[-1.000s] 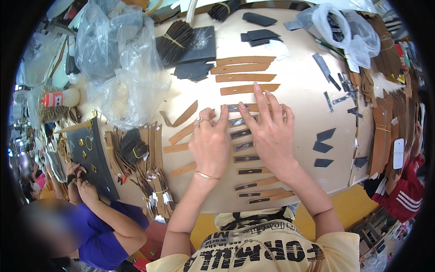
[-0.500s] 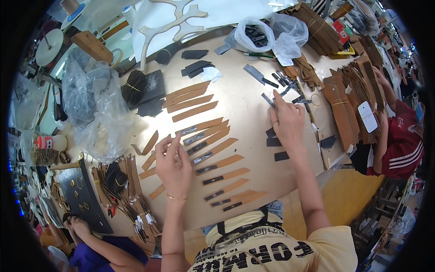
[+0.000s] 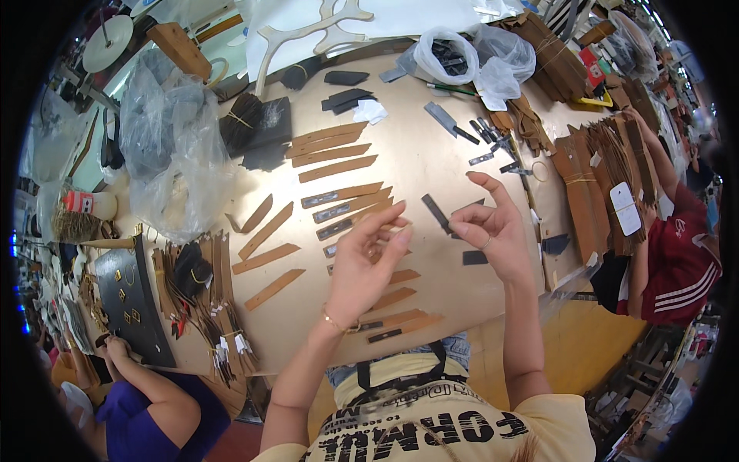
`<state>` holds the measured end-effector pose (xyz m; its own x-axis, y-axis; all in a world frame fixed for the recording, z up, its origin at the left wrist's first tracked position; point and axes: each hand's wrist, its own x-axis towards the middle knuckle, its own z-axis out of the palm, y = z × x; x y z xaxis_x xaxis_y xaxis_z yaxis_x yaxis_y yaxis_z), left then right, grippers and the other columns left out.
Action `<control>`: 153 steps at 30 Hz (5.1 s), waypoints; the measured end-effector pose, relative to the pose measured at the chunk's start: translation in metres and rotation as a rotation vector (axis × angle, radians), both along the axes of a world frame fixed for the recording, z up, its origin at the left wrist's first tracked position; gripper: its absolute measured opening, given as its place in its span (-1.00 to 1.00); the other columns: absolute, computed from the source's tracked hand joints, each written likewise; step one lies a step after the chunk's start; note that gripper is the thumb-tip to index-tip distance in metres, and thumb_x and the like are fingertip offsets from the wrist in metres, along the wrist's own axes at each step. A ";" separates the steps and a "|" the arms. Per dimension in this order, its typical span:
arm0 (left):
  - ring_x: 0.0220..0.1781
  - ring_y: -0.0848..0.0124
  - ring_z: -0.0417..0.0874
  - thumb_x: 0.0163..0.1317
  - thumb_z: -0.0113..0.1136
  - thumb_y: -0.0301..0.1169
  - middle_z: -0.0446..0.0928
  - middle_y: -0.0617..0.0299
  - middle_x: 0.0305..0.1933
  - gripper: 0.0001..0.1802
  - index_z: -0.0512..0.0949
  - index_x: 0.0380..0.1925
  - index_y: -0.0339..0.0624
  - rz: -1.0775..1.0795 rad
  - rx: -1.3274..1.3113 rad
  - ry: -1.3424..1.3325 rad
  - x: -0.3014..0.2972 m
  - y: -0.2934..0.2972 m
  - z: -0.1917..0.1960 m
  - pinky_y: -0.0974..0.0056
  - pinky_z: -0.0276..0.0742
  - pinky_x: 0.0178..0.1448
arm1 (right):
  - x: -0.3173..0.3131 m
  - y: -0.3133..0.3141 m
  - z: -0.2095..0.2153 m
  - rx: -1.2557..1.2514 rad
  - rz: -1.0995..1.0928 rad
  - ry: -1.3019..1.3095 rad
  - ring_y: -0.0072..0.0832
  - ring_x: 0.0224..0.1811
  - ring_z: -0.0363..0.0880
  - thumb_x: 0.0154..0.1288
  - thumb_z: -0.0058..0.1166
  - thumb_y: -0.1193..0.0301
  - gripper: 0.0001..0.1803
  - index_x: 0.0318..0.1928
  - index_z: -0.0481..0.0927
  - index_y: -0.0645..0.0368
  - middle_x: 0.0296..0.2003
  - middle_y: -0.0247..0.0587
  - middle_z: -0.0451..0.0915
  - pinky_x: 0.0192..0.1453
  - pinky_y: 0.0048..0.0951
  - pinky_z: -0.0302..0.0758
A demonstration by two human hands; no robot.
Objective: The person repeatedly picks up small black plastic pieces and wooden sticks from a table, aligns them, and presses them together to form assembled units. The person places each completed unit on the table and continues the process with additional parts.
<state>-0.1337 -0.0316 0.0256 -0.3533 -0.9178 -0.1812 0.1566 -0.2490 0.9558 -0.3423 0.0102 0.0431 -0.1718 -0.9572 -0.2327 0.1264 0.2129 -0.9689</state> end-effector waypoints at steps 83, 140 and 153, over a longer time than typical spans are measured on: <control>-0.23 0.55 0.69 0.29 0.28 -0.52 0.69 0.16 -0.18 -0.71 0.61 0.00 -0.39 0.103 0.368 0.122 0.104 -0.052 -0.011 0.47 0.61 -0.25 | 0.119 -0.100 0.002 -0.095 0.522 0.213 -0.60 -0.27 0.63 0.32 0.17 0.65 -0.59 0.17 0.49 0.25 -0.29 -0.25 0.65 -0.14 -0.57 0.55; -0.53 0.49 0.50 0.12 0.34 -0.65 0.51 0.20 -0.26 -0.71 0.70 -0.14 -0.18 0.403 -0.398 -0.954 0.047 -0.090 -0.053 0.34 0.45 -0.42 | 0.126 -0.139 -0.052 0.096 0.183 0.572 -0.49 -0.48 0.51 0.19 0.24 0.55 -0.60 -0.01 0.38 0.15 -0.40 -0.35 0.58 -0.32 -0.38 0.47; -0.23 0.24 0.60 0.11 0.23 -0.54 0.46 0.22 -0.11 -0.62 0.71 -0.06 0.06 0.187 -0.646 -1.362 0.057 -0.069 -0.050 0.13 0.55 -0.26 | 0.118 -0.098 -0.067 -0.386 0.259 1.503 -0.14 0.36 0.33 0.19 0.07 0.42 -0.59 0.07 0.67 -0.08 0.37 -0.12 0.37 0.40 0.14 0.14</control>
